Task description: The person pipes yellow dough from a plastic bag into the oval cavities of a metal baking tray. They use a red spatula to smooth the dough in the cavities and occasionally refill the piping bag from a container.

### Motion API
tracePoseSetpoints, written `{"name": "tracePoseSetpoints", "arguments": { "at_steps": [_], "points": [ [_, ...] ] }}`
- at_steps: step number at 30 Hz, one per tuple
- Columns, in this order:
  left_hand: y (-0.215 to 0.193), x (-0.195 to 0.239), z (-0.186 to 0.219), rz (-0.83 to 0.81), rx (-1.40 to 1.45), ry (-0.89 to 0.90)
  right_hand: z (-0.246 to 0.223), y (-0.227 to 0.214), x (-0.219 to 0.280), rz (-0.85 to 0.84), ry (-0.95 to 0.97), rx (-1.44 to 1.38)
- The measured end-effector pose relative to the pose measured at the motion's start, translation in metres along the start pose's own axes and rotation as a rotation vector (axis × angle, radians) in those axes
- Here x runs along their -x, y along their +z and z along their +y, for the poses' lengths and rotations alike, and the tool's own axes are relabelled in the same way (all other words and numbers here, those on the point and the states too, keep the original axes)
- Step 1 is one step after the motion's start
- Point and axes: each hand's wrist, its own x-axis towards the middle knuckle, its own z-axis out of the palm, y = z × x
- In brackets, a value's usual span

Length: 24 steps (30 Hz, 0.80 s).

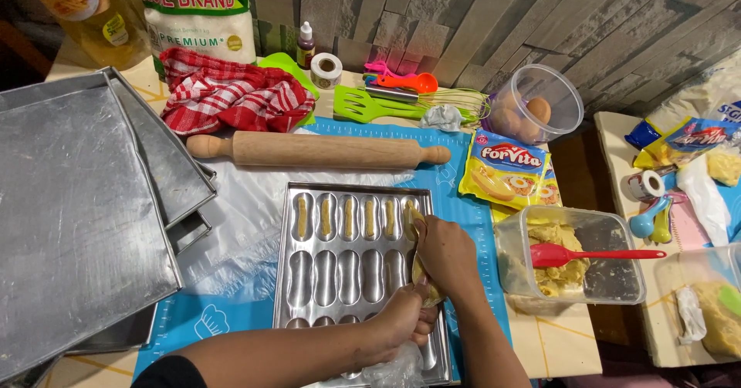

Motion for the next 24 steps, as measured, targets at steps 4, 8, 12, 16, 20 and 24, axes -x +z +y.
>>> {"name": "tracePoseSetpoints", "arguments": {
  "at_steps": [4,8,12,16,20,24],
  "points": [
    [0.007,0.014,0.007,0.009,-0.031,-0.011,-0.001,-0.001,0.001,-0.018,0.006,0.015],
    [0.008,0.017,0.008,0.021,-0.042,-0.031,0.001,0.001,0.002,-0.009,-0.007,0.013],
    [0.004,0.006,0.001,0.017,-0.031,-0.014,0.002,0.002,0.002,-0.007,-0.016,0.021],
    [0.003,0.005,-0.001,-0.002,-0.047,-0.004,0.001,0.000,0.005,-0.008,-0.019,0.007],
    [0.003,0.005,-0.001,0.010,-0.029,-0.019,0.002,0.001,0.004,-0.015,-0.013,0.020],
    [0.003,0.004,-0.002,0.010,-0.019,-0.027,0.000,-0.001,0.006,-0.031,-0.009,0.028]
  ]
}}
